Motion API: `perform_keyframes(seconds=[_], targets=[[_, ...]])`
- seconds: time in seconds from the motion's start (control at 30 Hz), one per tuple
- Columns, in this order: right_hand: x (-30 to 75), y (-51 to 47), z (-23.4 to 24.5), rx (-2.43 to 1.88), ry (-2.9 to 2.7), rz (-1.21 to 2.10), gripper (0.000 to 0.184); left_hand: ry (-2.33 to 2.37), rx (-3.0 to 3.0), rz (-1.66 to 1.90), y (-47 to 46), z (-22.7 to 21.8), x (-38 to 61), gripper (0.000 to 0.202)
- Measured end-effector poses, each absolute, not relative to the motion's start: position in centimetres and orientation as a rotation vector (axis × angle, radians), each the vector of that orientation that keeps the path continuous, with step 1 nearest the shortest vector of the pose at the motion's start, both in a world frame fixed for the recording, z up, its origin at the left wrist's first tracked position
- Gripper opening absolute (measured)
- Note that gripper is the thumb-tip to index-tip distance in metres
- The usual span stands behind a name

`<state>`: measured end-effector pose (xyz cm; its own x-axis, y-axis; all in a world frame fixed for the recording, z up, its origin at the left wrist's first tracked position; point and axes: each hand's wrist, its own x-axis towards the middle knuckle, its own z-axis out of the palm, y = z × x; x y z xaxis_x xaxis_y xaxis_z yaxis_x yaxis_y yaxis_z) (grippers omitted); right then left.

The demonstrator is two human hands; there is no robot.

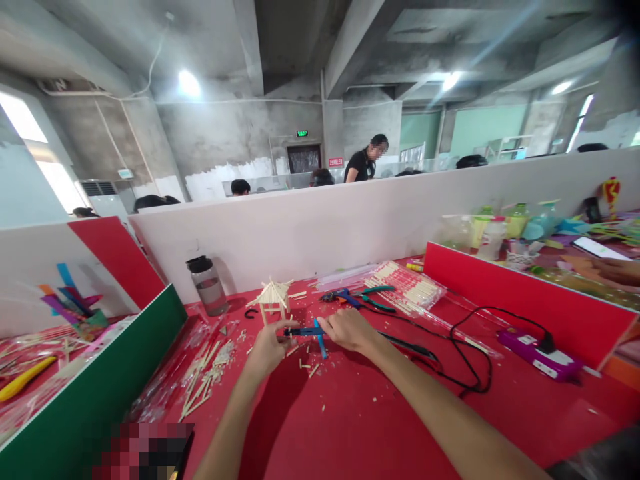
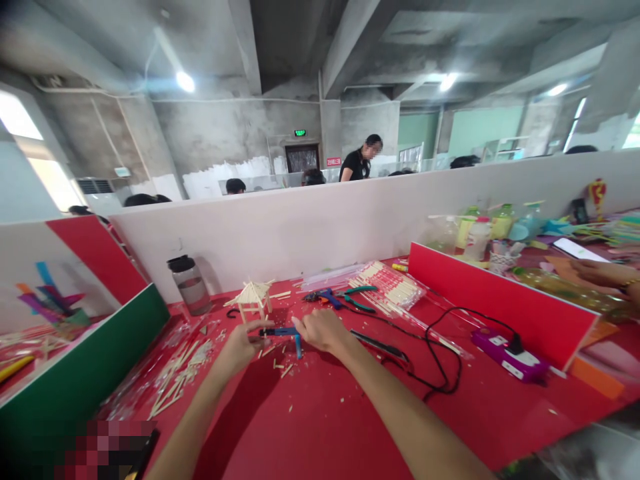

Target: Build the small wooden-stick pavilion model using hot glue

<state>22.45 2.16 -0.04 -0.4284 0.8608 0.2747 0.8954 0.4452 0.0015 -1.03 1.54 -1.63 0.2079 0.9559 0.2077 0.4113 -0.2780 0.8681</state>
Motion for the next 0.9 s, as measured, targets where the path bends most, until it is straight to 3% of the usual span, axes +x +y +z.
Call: perform_keyframes(seconds=[0.17,0.37,0.63,0.9], targets=[[24.9,2.6,0.7,-1.613,-2.466,-0.119,0.077,1.326,1.823,1.025,1.6,-1.5,-1.3,0.036],[29.0,3.8,1.0,-1.856,-2.274,0.007,0.072,1.379,2.057,0.859,1.2,-2.0,-1.3,0.023],[31.8,5.3,-0.5,-1.989,-2.187,-0.055,0.061,1.329,2.285,0.683,0.6,-1.6,-0.9,0.032],[31.1,5.8,-1.5,-1.968,-2.233,-0.059,0.067,1.308,2.256,0.602,0.8,-2.4,-1.1,0.025]])
